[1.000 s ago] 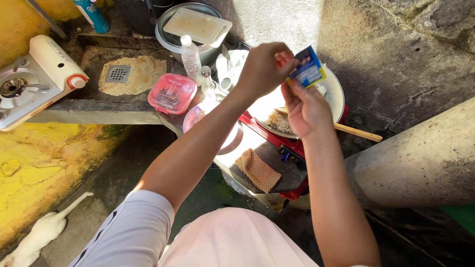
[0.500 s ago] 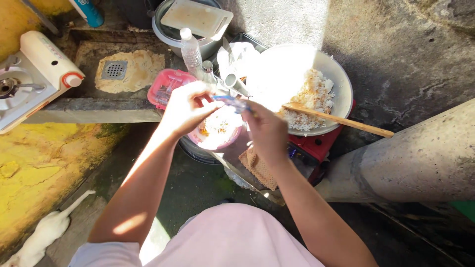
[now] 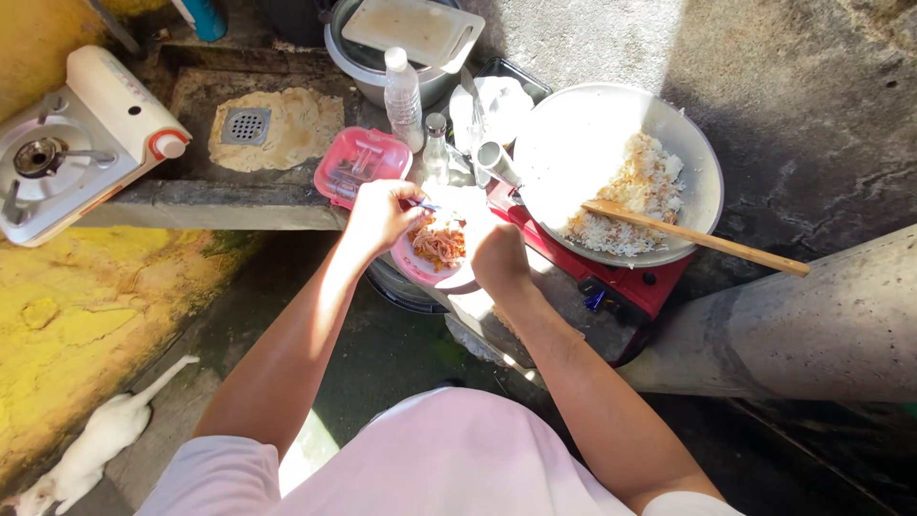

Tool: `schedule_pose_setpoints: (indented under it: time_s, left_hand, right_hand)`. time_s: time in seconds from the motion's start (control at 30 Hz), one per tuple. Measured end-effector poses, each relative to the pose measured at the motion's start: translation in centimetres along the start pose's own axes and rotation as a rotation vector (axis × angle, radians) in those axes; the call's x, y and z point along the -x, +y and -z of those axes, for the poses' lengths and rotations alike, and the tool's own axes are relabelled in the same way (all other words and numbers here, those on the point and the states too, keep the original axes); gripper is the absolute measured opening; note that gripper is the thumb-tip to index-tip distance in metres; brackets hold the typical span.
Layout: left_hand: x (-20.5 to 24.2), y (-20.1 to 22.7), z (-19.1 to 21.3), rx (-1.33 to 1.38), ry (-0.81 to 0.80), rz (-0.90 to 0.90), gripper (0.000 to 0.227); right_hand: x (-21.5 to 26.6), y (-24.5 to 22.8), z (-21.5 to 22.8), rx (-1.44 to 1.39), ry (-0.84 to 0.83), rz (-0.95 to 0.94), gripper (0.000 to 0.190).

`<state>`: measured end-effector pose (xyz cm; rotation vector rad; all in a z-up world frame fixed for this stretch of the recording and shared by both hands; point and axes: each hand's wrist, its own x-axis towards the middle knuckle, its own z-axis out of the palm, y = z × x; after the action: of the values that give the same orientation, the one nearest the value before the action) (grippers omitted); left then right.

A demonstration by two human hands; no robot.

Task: The recorder is cooking fried rice in a pan on a portable stove, adding seasonings.

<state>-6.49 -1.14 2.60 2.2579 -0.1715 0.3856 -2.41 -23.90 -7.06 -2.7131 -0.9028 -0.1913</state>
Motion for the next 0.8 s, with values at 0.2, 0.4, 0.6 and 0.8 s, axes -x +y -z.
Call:
schedule_pose_setpoints:
  time_s: [0.2,0.4,0.6,0.8]
  left_hand:
    - [-0.4,-0.6,0.1,0.046,-0.025,0.128,0.02]
    - [-0.7,-1.8,0.8,0.08,-0.061,0.192,0.013]
    - [-0.7,-2.8,-0.1,0.132,-0.07,0.205,0.012]
    - [-0.5,-1.8,-1.3,0.034,-0.034,0.035,0.019]
  right_hand:
    - [-0.4,-1.3,2.2,-0.362,0.335,0.052,0.02]
    - [-1.4,-4.9,6.8,-0.469,0.533,0.206,0.024]
    - [-0.9,-5.3,8.0,-0.601,0.568,0.215,0.03]
    - [0.8,-1.5,1.4,-0.282,0.314,-0.148,0.006]
